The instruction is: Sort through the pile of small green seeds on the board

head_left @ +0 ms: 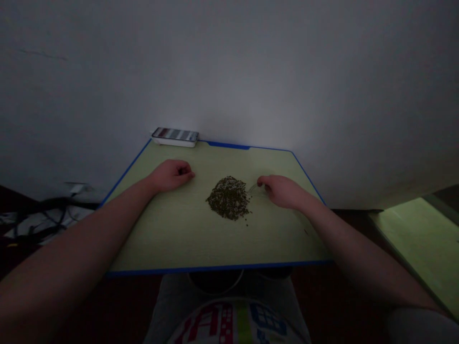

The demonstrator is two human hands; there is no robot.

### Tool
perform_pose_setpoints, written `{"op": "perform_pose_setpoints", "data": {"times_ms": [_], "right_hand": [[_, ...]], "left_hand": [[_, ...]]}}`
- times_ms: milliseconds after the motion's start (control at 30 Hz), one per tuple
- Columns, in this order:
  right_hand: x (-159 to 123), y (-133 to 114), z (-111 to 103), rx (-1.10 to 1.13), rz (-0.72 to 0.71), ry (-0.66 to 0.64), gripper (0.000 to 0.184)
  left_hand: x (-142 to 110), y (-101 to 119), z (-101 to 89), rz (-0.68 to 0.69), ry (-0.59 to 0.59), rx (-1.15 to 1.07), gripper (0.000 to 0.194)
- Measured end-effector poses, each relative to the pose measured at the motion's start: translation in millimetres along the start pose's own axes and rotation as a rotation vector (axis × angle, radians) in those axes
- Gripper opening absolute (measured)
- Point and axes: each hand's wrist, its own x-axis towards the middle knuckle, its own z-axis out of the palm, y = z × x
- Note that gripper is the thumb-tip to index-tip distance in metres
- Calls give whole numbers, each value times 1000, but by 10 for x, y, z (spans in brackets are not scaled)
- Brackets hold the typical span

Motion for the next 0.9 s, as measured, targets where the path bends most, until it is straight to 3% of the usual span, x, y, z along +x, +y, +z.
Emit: {"op": "perform_pose_setpoints", "data": {"times_ms": [900], "right_hand": [[-139, -58, 23, -51, -7, -3, 33]], "left_hand": [[-2, 3, 0, -7, -5, 26, 35]]}}
